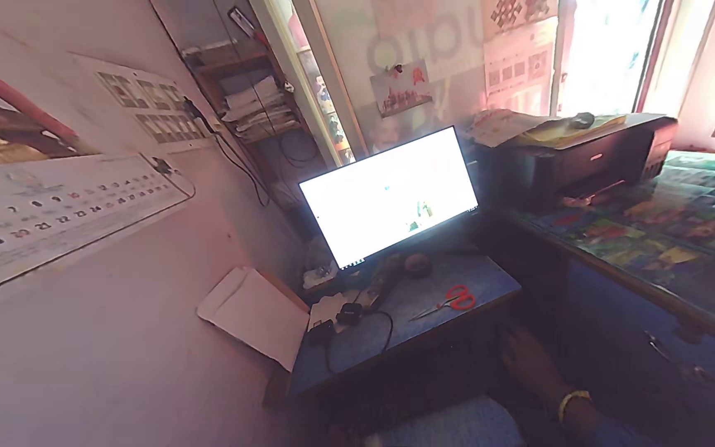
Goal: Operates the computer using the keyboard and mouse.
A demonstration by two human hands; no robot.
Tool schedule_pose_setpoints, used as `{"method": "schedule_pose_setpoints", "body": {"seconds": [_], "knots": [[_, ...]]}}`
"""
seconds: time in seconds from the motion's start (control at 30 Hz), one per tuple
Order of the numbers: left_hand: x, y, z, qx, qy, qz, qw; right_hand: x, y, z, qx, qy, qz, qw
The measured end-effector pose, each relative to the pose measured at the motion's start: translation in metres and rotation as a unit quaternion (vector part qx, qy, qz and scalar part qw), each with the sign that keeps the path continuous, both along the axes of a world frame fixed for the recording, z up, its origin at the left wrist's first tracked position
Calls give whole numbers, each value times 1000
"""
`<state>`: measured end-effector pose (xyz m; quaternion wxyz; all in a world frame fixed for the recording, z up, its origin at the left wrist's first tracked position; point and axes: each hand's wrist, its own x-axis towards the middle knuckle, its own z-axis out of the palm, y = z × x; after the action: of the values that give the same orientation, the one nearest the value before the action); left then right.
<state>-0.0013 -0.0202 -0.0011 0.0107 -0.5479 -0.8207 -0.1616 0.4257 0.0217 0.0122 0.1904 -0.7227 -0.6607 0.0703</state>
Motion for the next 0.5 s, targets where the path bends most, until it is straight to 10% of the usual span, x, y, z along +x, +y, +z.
{"method": "schedule_pose_setpoints", "body": {"seconds": [0.5], "knots": [[-6, 4, -16, 46, 8, -7, 999, 2, 3, -6, 27, -14, 20, 999]]}}
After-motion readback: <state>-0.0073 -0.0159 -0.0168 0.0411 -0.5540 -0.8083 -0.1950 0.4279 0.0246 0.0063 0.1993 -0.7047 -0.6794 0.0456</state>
